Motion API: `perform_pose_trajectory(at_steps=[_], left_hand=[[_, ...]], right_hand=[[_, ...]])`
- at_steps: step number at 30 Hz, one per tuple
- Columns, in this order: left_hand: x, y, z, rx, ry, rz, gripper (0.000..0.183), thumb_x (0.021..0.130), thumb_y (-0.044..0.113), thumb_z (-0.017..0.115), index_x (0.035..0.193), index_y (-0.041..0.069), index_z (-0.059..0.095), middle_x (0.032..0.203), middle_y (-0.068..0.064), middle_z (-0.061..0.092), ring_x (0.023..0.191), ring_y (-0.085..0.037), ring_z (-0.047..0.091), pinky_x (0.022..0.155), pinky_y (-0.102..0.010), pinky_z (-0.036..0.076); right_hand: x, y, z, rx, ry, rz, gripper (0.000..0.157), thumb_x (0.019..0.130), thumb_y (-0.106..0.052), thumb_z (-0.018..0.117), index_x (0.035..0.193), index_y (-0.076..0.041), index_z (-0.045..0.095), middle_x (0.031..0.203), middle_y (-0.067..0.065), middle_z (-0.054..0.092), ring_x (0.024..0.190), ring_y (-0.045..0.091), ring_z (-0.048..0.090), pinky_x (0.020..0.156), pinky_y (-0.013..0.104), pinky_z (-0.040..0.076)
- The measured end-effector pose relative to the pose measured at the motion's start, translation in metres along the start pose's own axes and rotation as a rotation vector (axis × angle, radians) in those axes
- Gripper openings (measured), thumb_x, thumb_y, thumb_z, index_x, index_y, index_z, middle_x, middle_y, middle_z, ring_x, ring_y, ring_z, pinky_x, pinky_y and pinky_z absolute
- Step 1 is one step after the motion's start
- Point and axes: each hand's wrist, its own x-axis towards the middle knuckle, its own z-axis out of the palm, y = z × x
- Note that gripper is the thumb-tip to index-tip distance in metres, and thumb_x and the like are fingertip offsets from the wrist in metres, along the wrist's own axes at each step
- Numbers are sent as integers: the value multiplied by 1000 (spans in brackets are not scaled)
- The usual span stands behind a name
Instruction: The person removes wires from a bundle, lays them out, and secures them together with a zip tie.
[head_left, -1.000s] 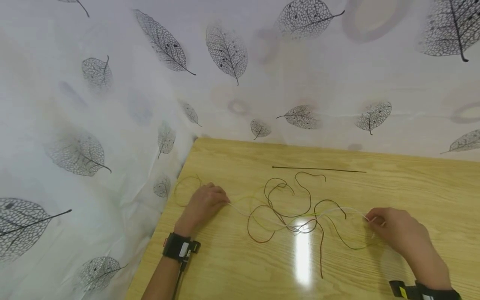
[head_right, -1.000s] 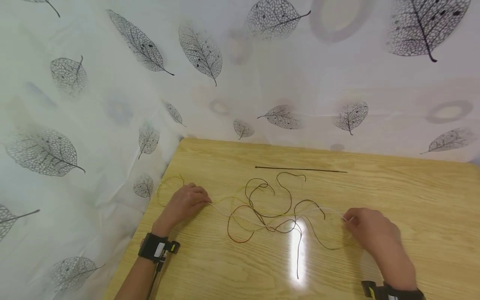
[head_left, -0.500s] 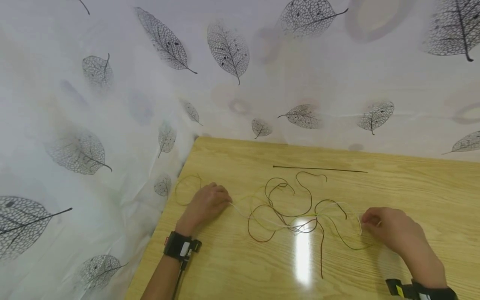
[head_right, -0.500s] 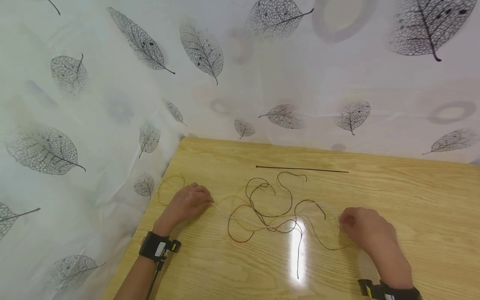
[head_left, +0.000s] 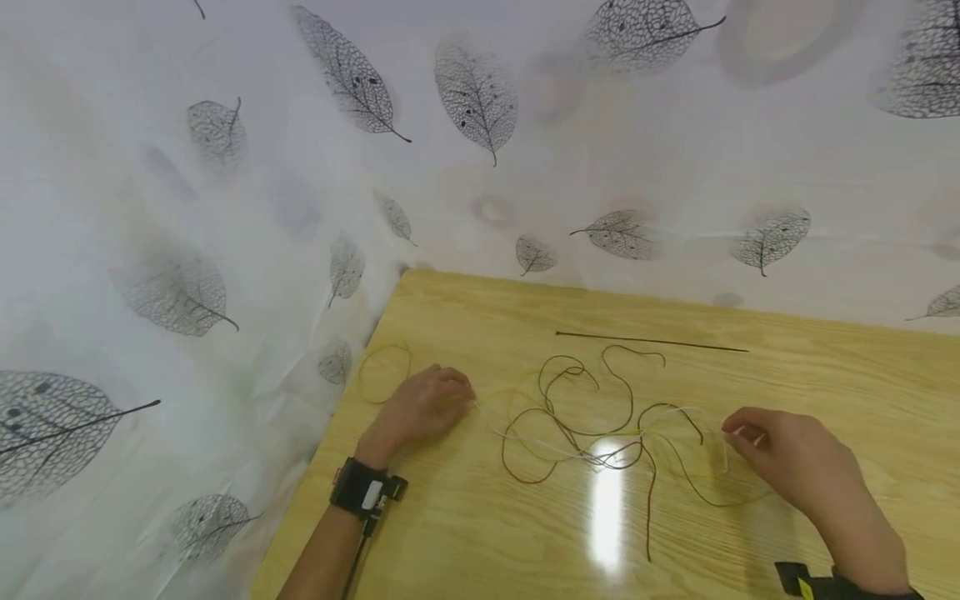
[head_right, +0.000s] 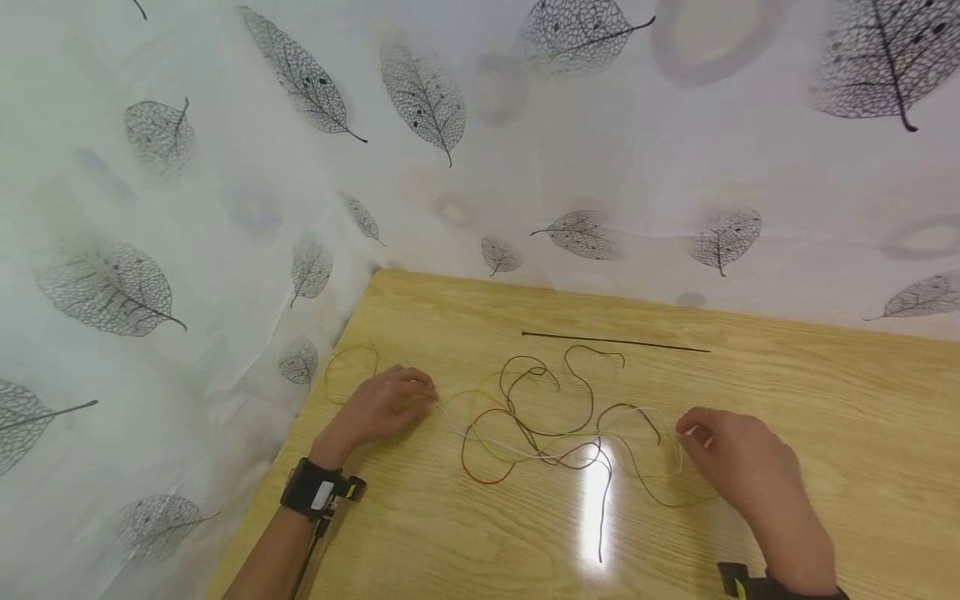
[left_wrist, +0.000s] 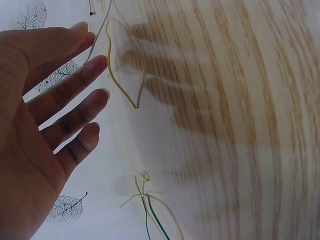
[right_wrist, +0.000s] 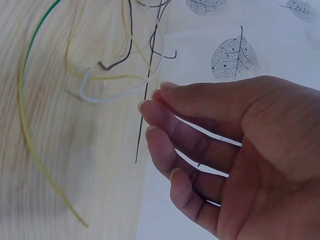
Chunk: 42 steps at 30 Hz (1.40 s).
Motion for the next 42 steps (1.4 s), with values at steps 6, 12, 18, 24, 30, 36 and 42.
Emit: perform_pose_trajectory(at_steps=[6, 12, 18, 24, 30, 36, 42], left_hand=[[4, 3, 0, -10, -30, -24, 17, 90, 26, 70, 104, 18, 75, 112, 3, 67, 103, -14, 60, 86, -34, 53], [1, -9, -13, 4, -14, -190, 19, 92, 30, 66, 110, 24, 72, 118, 8, 64, 108, -14, 59, 88, -38, 52], [-10, -38, -28, 89, 139, -479, 16, 92, 34, 65, 90, 19, 70, 88, 6, 64, 76, -17, 61, 64, -37, 52], [-15, -50, -25, 121, 62, -600, 32, 90, 44, 66, 73, 18, 61, 71, 1, 60, 60, -18, 57, 53, -35, 48], [-17, -47, -17, 159, 34, -603, 25, 91, 29, 65, 73, 14, 57, 70, -2, 57, 59, -21, 55, 50, -36, 47], [-15, -45, -17, 179, 28, -597, 25, 91, 13, 53, 66, 12, 52, 63, -5, 52, 54, -23, 51, 44, -36, 44], [-14, -47, -14, 193, -7, -612, 22, 92, 15, 52, 71, 10, 54, 69, -7, 54, 60, -25, 54, 51, -40, 48]], right_hand=[[0, -7, -1, 10, 35, -35, 15, 91, -21, 68, 103, -13, 72, 82, 1, 72, 67, 18, 64, 45, 30, 45], [0, -8, -2, 13, 39, -38, 15, 91, -20, 68, 104, -13, 72, 81, 0, 72, 66, 17, 63, 45, 30, 45], [0, -9, -5, -3, 65, -46, 16, 92, -21, 67, 104, -13, 72, 81, 1, 72, 67, 19, 64, 44, 32, 46], [-1, -10, -7, -4, 86, -41, 17, 92, -22, 67, 104, -12, 72, 82, 3, 72, 68, 23, 65, 44, 34, 48], [-1, -11, -8, 3, 89, -40, 18, 93, -22, 66, 106, -12, 72, 83, 4, 72, 68, 22, 65, 43, 33, 47], [-2, -13, -7, 10, 98, -44, 18, 92, -22, 67, 106, -11, 72, 83, 5, 73, 69, 24, 65, 44, 34, 48], [2, -17, -3, 13, 93, -56, 17, 92, -21, 67, 105, -12, 72, 83, 4, 73, 69, 22, 65, 48, 34, 48]])
